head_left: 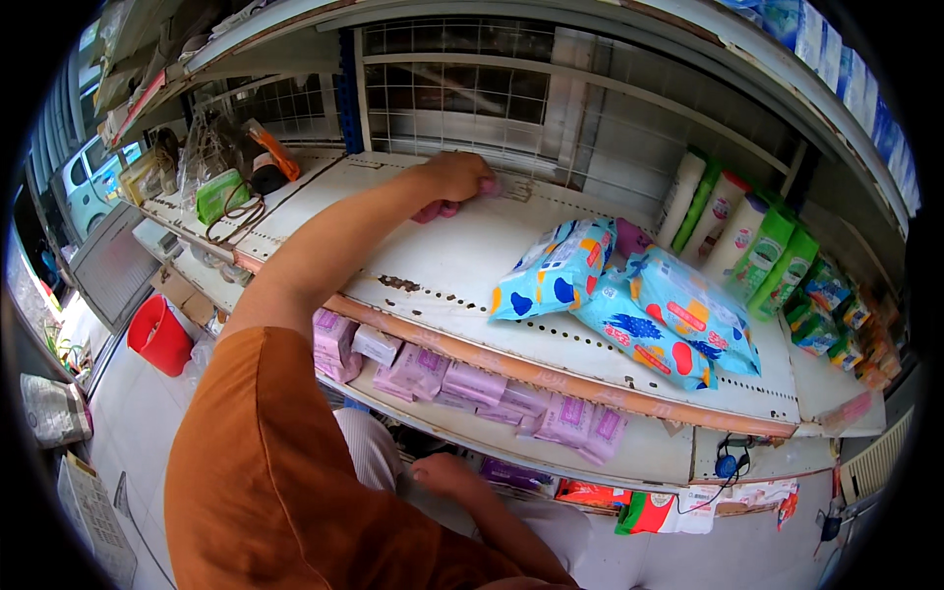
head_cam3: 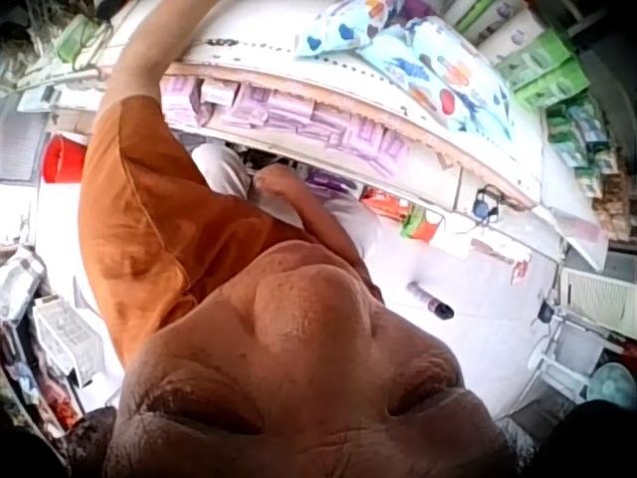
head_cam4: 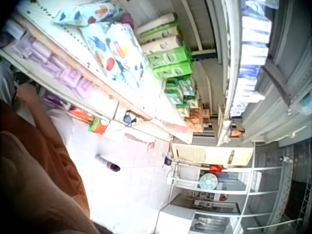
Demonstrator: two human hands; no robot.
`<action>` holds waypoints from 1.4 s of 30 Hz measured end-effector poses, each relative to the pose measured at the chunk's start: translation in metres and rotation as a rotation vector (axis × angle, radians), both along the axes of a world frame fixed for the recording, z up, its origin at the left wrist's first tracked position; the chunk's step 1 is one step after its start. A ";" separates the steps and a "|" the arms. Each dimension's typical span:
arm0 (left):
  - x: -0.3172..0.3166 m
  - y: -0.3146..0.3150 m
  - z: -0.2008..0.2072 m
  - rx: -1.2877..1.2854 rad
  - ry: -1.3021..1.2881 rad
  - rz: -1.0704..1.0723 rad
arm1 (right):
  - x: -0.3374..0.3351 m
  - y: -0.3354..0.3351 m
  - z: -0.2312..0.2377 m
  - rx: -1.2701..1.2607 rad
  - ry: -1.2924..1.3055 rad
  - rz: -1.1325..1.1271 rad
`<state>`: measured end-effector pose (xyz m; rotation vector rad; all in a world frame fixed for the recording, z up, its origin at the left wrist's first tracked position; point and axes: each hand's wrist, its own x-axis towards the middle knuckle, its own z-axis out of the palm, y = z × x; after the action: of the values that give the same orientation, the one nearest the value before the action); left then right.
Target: The person wipes a shelf with a cloth and uses a power tool to screw an object into the shelf frame.
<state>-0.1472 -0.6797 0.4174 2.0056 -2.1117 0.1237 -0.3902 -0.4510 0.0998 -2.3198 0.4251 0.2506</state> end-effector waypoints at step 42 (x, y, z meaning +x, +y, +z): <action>-0.008 0.033 0.025 0.122 -0.015 0.169 | -0.021 0.008 -0.002 0.047 -0.073 0.044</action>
<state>-0.1554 -0.6468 0.4429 2.2595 -2.0000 0.0389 -0.4113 -0.4433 0.0976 -2.2866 0.3284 0.1943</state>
